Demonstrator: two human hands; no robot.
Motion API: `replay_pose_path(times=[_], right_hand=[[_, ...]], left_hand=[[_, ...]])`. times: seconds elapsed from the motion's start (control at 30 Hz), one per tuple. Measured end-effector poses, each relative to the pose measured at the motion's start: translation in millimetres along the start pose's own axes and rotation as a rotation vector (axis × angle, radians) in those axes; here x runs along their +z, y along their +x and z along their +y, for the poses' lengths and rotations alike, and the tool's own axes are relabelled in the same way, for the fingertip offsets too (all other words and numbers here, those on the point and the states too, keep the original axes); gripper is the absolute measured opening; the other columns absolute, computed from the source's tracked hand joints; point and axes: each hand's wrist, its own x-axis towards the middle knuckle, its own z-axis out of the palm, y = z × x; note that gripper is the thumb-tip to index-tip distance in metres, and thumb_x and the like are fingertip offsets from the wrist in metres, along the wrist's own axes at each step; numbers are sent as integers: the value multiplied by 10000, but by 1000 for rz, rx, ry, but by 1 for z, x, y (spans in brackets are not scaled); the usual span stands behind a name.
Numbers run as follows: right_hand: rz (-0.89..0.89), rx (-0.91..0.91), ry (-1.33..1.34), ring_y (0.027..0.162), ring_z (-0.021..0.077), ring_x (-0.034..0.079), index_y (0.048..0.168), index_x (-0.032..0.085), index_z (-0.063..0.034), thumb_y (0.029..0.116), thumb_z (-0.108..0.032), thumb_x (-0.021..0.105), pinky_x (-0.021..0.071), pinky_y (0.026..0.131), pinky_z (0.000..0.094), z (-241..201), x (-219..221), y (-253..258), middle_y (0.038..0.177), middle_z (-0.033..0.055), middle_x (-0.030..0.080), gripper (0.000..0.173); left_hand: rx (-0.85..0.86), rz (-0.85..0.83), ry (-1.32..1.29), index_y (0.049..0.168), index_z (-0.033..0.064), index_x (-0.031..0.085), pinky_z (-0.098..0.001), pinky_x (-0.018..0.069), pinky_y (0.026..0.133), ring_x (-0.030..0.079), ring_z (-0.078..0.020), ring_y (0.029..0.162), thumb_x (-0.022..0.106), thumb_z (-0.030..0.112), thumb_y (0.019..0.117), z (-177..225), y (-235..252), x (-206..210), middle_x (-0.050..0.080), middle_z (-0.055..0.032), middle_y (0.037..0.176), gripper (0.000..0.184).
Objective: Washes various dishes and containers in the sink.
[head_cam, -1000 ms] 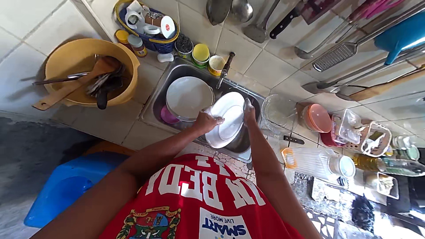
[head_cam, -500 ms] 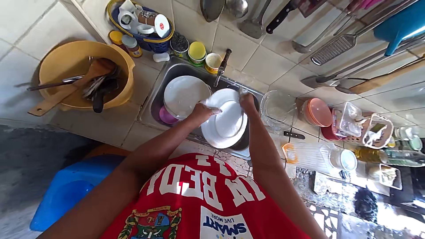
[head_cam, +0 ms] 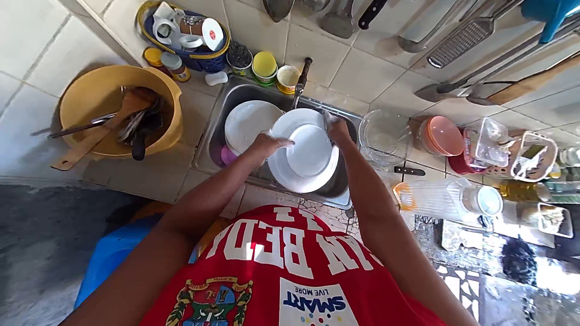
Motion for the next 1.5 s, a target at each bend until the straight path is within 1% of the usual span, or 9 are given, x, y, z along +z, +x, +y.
replay_pose_path(times=[0.2,0.53,0.73,0.87,1.0,1.1,1.27,1.37,1.5], right_hand=[[-198,-202,-437,1243,440,608,1246,663,-1,1025,-294,562,477,971,696,-96,-2,-9,1301,249,650,380],[49,45,35,1322,430,561,1433,537,31,1090,-275,464,420,1120,612,55,-2,-51,1390,292,592,465],[14,-94,-309,1191,511,611,1254,660,95,906,-171,691,471,1023,637,21,78,-166,1197,356,656,440],[-109,-278,-335,1177,469,635,1138,692,113,951,-199,669,473,1045,595,-12,78,-140,1150,321,688,364],[-111,-56,-300,1298,488,551,1270,615,117,974,-237,634,442,1065,640,-8,40,-90,1336,342,594,463],[-35,74,-189,1245,482,592,1211,643,113,948,-207,670,471,1029,655,10,34,-93,1282,336,624,415],[93,-248,-2,1081,459,688,1139,679,131,872,-146,745,531,974,596,-21,77,-143,1096,324,701,390],[88,-208,-97,1135,465,660,1151,665,134,925,-166,688,507,1006,591,-33,59,-117,1146,331,681,377],[131,5,-326,1176,482,635,1148,676,100,971,-251,600,513,949,645,-13,26,-94,1194,318,670,400]], left_hand=[[-114,-154,64,1185,-57,652,-477,577,918,706,-260,1001,823,212,853,27,7,27,720,-181,1082,461],[-270,306,-312,1279,-4,624,-533,540,990,640,-299,1188,628,576,967,-30,12,39,654,-200,1276,659],[-293,399,-263,1243,-30,628,-574,508,1014,602,-338,1233,493,615,1019,-39,20,42,623,-235,1302,696],[-207,348,-109,1167,-65,651,-567,514,989,625,-344,1170,545,564,1016,-30,15,42,650,-248,1215,656],[-162,388,-113,1105,-67,670,-543,493,1012,616,-319,1177,532,543,1032,-19,9,38,655,-244,1199,630],[-175,440,-166,1164,-48,657,-533,495,1031,603,-304,1226,482,551,1049,-19,8,33,641,-231,1254,635],[-174,359,-21,1016,-77,668,-563,514,944,641,-342,1079,479,565,1045,-25,0,42,662,-258,1090,669],[-99,319,5,970,-62,670,-517,506,912,630,-293,1007,514,506,1050,-20,-11,51,664,-213,1005,595],[-126,343,-79,1135,-58,659,-535,475,1029,595,-307,1206,465,563,1050,-13,-12,47,641,-239,1220,656]])
